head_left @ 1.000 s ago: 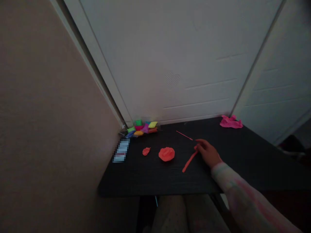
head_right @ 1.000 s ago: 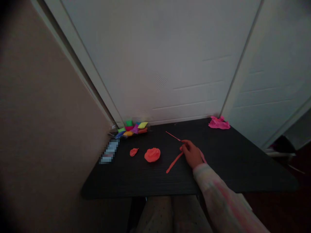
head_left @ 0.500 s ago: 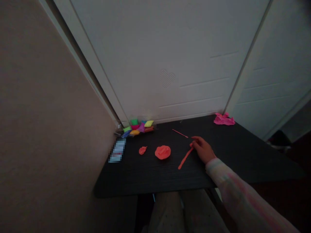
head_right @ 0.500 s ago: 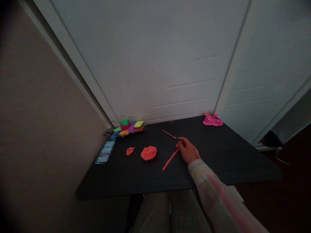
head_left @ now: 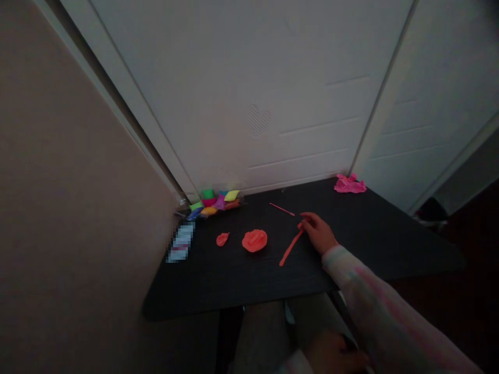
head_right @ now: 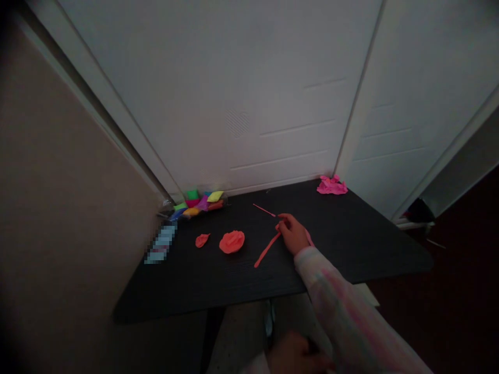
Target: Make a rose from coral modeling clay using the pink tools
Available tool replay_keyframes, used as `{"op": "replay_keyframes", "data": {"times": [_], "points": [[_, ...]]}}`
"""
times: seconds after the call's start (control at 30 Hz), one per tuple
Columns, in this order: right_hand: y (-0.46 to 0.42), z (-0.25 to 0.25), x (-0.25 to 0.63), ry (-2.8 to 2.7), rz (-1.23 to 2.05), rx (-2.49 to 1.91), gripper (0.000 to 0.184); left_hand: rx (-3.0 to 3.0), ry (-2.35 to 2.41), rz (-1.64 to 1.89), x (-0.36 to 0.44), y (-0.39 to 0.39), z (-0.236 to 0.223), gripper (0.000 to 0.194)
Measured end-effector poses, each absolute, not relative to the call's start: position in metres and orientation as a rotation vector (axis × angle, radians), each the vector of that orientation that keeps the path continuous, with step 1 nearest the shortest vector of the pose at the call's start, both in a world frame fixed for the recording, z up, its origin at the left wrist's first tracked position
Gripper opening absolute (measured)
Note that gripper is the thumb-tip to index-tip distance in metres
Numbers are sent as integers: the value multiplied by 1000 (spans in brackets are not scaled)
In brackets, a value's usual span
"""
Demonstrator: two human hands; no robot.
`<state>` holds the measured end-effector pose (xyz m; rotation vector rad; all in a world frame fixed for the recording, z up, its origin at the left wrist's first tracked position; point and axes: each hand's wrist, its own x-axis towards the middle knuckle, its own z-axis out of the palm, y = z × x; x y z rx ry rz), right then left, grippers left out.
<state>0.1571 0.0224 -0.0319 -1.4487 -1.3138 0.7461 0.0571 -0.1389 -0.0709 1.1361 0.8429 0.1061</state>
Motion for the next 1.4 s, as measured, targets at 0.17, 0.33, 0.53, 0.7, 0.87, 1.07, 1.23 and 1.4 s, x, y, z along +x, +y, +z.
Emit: {"op": "replay_keyframes", "data": {"times": [0.17, 0.33, 0.53, 0.7, 0.87, 1.07, 1.23, 1.4], "points": [[23, -31, 157, -1319, 688, -1432, 22, 997, 812, 421, 28, -122, 2, 38], [24, -33, 157, -1276, 688, -1394, 22, 956, 754, 503, 16, -118, 47, 31], [24, -33, 158, -1294, 694, -1378, 22, 1037, 807, 506, 28, -118, 19, 32], [23, -32, 158, -1293, 694, -1384, 22, 1399, 1030, 631, 22, -108, -3, 42], [26, -36, 158, -1258, 747, -1340, 23, 1523, 1225, 813, -10, -94, -2, 29], [23, -28, 158, -1223, 771, -1261, 24, 1536, 1453, 945, -48, -85, -1, 26], [9, 9, 151, -1300, 833, -1140, 23, 1522, 1453, 1035, -54, -81, -5, 30], [-20, 70, 140, -1380, 911, -868, 21, 1400, 1226, 1099, -41, -71, -11, 54]]}}
